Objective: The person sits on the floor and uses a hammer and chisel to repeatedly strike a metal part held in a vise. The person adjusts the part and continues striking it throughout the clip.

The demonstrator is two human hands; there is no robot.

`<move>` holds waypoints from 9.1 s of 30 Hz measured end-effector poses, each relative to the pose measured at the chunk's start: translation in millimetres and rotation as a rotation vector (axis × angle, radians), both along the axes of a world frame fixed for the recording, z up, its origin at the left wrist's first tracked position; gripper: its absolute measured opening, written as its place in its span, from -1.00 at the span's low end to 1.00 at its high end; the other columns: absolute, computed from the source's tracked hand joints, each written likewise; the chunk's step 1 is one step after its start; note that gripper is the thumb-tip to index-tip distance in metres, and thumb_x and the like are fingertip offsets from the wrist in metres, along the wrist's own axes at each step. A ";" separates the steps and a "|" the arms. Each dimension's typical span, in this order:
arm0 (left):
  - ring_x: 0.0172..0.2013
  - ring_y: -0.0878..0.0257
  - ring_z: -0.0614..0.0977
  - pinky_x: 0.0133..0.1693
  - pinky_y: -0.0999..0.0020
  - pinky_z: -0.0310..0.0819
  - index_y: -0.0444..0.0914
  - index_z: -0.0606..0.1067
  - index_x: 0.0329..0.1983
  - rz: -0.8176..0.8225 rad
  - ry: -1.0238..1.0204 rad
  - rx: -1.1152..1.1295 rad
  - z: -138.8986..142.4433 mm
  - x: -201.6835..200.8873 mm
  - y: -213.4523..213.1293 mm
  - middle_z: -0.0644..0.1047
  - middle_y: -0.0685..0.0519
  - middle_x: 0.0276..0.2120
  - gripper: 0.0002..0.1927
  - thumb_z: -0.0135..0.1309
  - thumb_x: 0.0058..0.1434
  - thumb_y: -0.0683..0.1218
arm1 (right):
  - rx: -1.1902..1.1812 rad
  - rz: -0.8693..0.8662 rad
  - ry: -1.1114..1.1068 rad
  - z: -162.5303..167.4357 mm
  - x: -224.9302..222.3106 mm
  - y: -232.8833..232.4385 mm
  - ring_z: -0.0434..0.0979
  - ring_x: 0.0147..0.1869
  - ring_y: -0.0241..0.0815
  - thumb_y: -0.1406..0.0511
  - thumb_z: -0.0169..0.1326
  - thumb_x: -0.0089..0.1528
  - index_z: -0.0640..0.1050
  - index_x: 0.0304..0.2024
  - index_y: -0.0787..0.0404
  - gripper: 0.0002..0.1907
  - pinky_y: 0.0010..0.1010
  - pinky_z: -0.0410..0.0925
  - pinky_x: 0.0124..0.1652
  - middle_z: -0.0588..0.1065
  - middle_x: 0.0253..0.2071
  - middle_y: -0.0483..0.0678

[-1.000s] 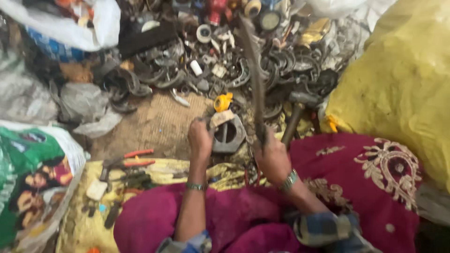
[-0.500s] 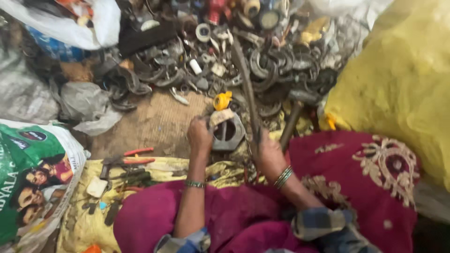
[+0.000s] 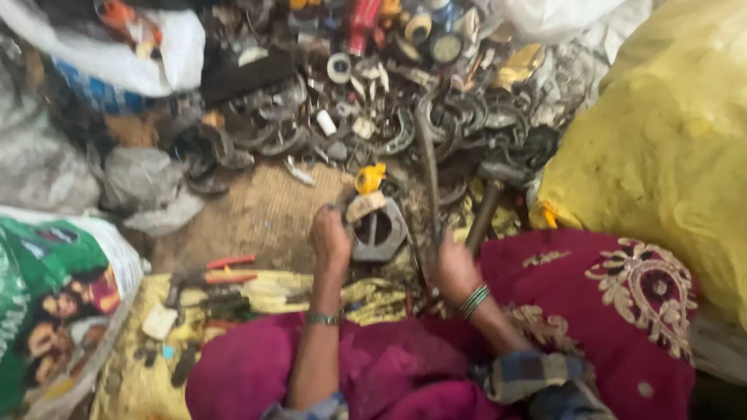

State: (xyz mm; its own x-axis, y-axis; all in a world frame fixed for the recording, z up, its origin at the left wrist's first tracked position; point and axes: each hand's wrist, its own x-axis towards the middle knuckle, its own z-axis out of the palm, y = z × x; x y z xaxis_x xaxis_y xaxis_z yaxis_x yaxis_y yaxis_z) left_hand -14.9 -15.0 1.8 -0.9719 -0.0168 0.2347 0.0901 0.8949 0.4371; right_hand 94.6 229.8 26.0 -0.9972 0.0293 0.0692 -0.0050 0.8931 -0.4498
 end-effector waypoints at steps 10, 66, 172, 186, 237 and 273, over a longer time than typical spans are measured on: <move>-0.16 -0.15 0.61 -0.12 -0.01 0.49 -0.26 0.63 -0.13 -0.046 -0.131 0.128 27.2 3.8 4.4 0.56 -0.18 -0.21 -0.64 0.39 -0.03 -0.14 | -0.140 -0.071 0.048 4.4 5.6 -34.9 0.58 -0.49 0.16 0.28 0.02 0.34 0.25 0.08 0.35 -0.62 -0.03 0.43 -0.48 0.54 -0.53 0.19; -0.13 -0.16 0.61 -0.13 -0.03 0.50 -0.28 0.62 -0.23 -0.023 -0.075 0.057 29.8 2.5 7.3 0.56 -0.18 -0.16 -0.75 0.35 0.03 -0.14 | -0.026 0.060 -0.118 -1.7 2.2 -24.6 0.57 -0.42 0.23 0.33 0.05 0.25 0.26 -0.01 0.35 -0.65 -0.01 0.41 -0.42 0.51 -0.51 0.23; -0.10 -0.16 0.62 -0.09 -0.05 0.51 -0.32 0.61 -0.25 -0.018 -0.113 -0.027 20.3 0.8 -0.6 0.56 -0.21 -0.18 -0.83 0.01 0.17 -0.28 | -0.223 -0.021 0.529 -4.1 6.1 -32.3 0.56 -0.44 0.09 0.25 0.01 0.37 0.34 0.03 0.26 -0.73 -0.13 0.44 -0.44 0.53 -0.39 0.18; -0.16 -0.19 0.62 -0.14 -0.07 0.50 -0.36 0.60 -0.33 -0.024 -0.094 0.006 18.0 1.9 0.5 0.56 -0.23 -0.20 -0.87 0.09 0.06 -0.27 | -0.360 -0.091 0.507 21.7 3.5 -5.3 0.51 -0.52 -0.04 0.26 -0.01 0.46 0.31 0.00 0.36 -0.74 -0.20 0.34 -0.52 0.47 -0.51 0.09; -0.17 -0.16 0.65 -0.14 -0.03 0.54 -0.30 0.60 -0.22 -0.011 -0.054 -0.008 27.7 3.8 6.0 0.55 -0.18 -0.07 -0.80 0.20 0.05 -0.24 | -0.368 -0.118 0.371 13.5 1.3 -14.0 0.55 -0.48 0.18 0.24 -0.01 0.36 0.32 0.06 0.33 -0.67 0.00 0.36 -0.49 0.50 -0.49 0.19; 0.14 -0.17 0.50 0.09 -0.07 0.38 -0.12 0.39 0.37 -0.189 0.023 0.019 7.2 3.6 22.8 0.47 -0.25 0.20 -0.46 0.22 0.37 0.02 | -0.170 0.012 -0.226 -83.8 4.5 -48.3 0.57 -0.34 0.36 0.17 0.06 0.30 0.41 -0.08 0.36 -0.64 0.11 0.43 -0.31 0.53 -0.42 0.32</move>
